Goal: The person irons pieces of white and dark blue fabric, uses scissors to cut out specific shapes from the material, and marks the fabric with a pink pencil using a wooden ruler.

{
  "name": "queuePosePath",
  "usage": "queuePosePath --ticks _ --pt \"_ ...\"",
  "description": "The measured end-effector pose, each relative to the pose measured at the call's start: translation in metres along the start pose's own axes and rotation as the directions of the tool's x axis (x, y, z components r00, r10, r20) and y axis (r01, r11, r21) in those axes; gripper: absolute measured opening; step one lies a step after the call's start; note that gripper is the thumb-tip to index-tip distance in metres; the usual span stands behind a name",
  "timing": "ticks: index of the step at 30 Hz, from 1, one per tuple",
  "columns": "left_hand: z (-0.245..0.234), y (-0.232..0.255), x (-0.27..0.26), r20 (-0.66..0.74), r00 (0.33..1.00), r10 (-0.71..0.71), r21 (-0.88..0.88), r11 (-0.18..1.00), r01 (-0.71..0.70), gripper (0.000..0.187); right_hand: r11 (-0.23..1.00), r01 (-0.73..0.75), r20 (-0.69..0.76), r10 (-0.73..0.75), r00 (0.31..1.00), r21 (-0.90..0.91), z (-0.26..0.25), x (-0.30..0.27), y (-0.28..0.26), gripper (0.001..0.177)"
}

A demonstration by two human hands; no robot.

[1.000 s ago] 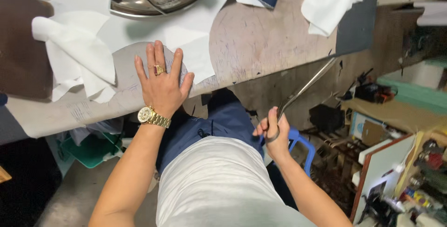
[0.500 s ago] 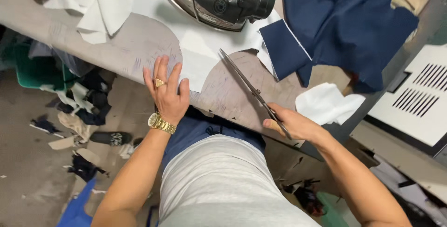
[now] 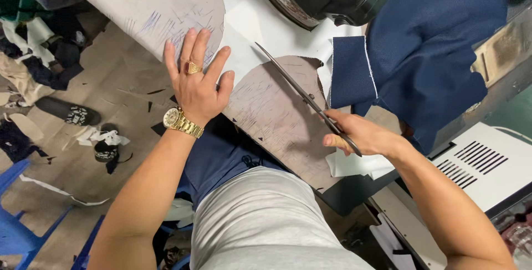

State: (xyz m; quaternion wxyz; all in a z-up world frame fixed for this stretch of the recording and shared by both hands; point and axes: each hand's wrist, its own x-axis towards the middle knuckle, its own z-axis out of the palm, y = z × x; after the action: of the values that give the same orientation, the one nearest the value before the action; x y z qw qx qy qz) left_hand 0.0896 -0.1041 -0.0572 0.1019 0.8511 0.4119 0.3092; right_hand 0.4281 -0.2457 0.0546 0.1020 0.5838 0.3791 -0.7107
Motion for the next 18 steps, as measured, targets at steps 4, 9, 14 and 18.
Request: queuePosePath --ticks 4,9,14,18 --pt "-0.012 0.009 0.005 0.098 0.993 -0.064 -0.009 0.998 0.065 0.030 0.980 -0.080 0.045 0.090 0.995 -0.183 -0.013 -0.008 -0.037 0.072" --pt "-0.014 0.008 0.005 0.119 0.991 -0.066 -0.032 0.997 0.071 0.033 0.929 -0.163 -0.005 0.171 0.985 -0.333 -0.020 -0.006 -0.058 0.066" --pt "-0.013 0.008 0.005 0.110 0.992 -0.064 -0.029 0.997 0.067 0.034 0.978 -0.040 0.049 0.051 0.998 -0.204 -0.027 0.002 -0.047 0.056" --pt "-0.012 0.007 0.004 0.104 0.992 -0.066 -0.044 0.996 0.071 0.035 0.984 0.016 0.059 -0.006 0.998 -0.179 -0.033 0.006 -0.049 0.054"
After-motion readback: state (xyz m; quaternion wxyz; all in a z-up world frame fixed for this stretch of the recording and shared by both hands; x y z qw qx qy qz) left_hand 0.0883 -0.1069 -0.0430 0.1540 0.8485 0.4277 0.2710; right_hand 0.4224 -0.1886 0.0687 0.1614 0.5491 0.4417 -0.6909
